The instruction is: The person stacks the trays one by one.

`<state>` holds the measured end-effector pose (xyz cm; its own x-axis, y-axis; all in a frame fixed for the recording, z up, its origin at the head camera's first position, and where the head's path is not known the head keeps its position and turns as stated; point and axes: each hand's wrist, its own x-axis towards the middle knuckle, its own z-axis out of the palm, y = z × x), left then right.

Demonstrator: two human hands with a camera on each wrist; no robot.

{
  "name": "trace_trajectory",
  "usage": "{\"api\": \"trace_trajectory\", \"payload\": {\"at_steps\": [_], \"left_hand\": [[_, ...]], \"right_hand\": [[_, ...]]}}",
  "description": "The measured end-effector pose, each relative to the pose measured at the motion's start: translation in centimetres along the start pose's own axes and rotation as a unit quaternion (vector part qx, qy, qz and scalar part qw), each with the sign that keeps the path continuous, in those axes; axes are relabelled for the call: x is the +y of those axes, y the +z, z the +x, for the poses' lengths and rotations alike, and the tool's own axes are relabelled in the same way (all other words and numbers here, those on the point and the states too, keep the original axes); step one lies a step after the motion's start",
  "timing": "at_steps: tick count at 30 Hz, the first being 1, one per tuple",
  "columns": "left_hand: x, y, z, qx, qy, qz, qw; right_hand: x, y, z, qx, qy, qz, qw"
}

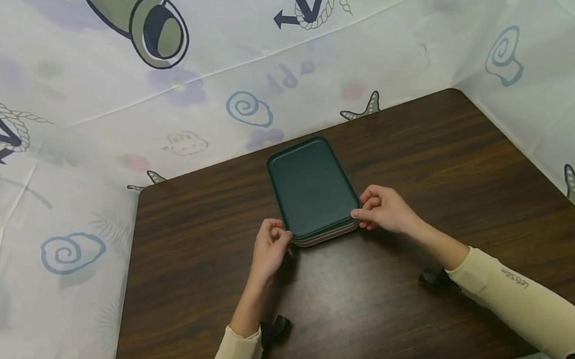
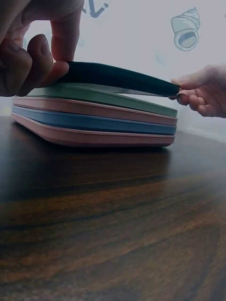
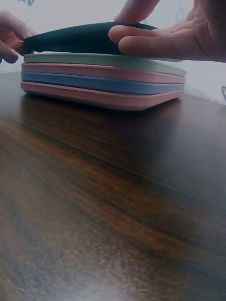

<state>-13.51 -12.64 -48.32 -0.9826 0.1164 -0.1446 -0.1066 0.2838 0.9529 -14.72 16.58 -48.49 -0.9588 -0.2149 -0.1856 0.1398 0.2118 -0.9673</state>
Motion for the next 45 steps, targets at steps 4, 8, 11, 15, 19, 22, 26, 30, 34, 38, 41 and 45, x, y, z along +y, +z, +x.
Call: {"api": "trace_trajectory", "payload": {"at_steps": [4, 8, 11, 15, 19, 22, 26, 30, 34, 38, 41, 45], "left_hand": [[-0.5, 0.1, 0.2, 0.019, 0.007, 0.028, 0.9994], [-1.2, 0.2, 0.4, 0.04, 0.021, 0.053, 0.9976], [-1.4, 0.2, 0.4, 0.049, 0.029, 0.074, 0.9956], [-1.5, 0.2, 0.4, 0.057, 0.037, 0.104, 0.9923], [-1.4, 0.3, 0.3, 0.063, 0.047, 0.137, 0.9875], [-1.3, 0.3, 0.2, 0.066, 0.053, 0.16, 0.9834], [-1.4, 0.4, 0.0, 0.069, 0.058, 0.178, 0.9799], [-1.5, 0.5, -0.2, 0.073, 0.065, 0.191, 0.9768], [-1.6, 0.7, -0.3, 0.08, 0.07, 0.204, 0.9731], [-1.7, 0.8, -0.3, 0.083, 0.071, 0.217, 0.9701], [-1.8, 0.8, -0.3, 0.081, 0.073, 0.223, 0.9688], [-1.9, 0.7, -0.3, 0.079, 0.075, 0.224, 0.9685]], "right_hand": [[0.0, 0.2, -0.1, 0.003, -0.001, -0.013, 0.9999], [0.1, 0.4, -0.2, 0.013, -0.006, -0.049, 0.9987], [0.3, 0.5, -0.3, 0.018, -0.007, -0.087, 0.996], [0.6, 0.6, -0.3, 0.021, -0.007, -0.12, 0.9925], [0.6, 0.7, -0.3, 0.029, -0.01, -0.139, 0.9899], [0.6, 0.7, -0.4, 0.039, -0.013, -0.16, 0.9863], [0.7, 0.7, -0.4, 0.055, -0.027, -0.199, 0.9781], [0.8, 0.7, -0.6, 0.07, -0.043, -0.227, 0.9705], [0.9, 0.8, -0.7, 0.08, -0.051, -0.243, 0.9654], [1.1, 0.8, -0.7, 0.086, -0.059, -0.252, 0.9622], [1.2, 0.8, -0.7, 0.09, -0.065, -0.254, 0.9609], [1.3, 0.8, -0.7, 0.091, -0.069, -0.256, 0.96]]}}
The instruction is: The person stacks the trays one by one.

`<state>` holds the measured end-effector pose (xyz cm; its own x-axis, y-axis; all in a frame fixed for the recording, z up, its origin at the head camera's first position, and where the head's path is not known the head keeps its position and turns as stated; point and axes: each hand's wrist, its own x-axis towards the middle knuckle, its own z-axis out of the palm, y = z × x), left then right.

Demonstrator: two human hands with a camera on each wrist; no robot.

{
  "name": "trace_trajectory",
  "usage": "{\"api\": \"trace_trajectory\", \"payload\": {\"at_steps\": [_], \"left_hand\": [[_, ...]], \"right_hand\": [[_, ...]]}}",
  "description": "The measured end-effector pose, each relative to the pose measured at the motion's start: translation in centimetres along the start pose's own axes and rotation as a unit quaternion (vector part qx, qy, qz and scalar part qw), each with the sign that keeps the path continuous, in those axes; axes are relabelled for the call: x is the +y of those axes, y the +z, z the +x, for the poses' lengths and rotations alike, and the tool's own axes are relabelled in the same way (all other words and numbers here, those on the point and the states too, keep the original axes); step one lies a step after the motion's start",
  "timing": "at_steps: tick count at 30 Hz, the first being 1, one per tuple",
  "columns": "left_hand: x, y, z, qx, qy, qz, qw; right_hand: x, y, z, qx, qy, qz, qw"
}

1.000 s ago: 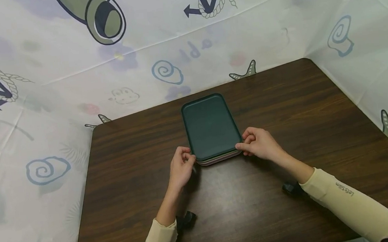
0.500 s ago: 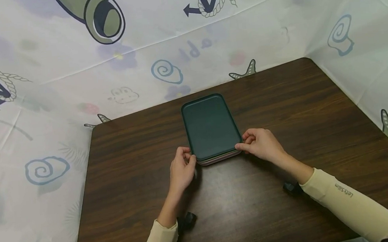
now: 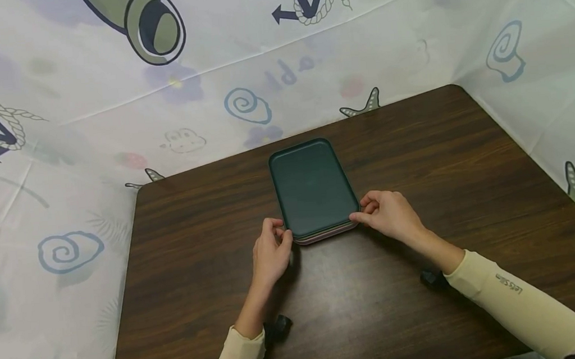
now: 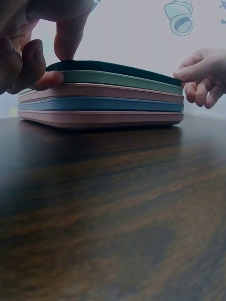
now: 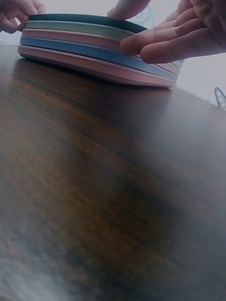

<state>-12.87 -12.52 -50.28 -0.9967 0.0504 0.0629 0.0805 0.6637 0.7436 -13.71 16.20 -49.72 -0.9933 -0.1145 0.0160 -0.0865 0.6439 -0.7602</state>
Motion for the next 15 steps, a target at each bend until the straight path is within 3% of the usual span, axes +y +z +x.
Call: {"api": "trace_trajectory", "payload": {"at_steps": [15], "left_hand": [[-0.9, -0.6, -1.0, -0.031, 0.009, -0.022, 0.9992]], "right_hand": [[0.3, -0.2, -0.4, -0.017, 0.0, 0.011, 0.9998]]}}
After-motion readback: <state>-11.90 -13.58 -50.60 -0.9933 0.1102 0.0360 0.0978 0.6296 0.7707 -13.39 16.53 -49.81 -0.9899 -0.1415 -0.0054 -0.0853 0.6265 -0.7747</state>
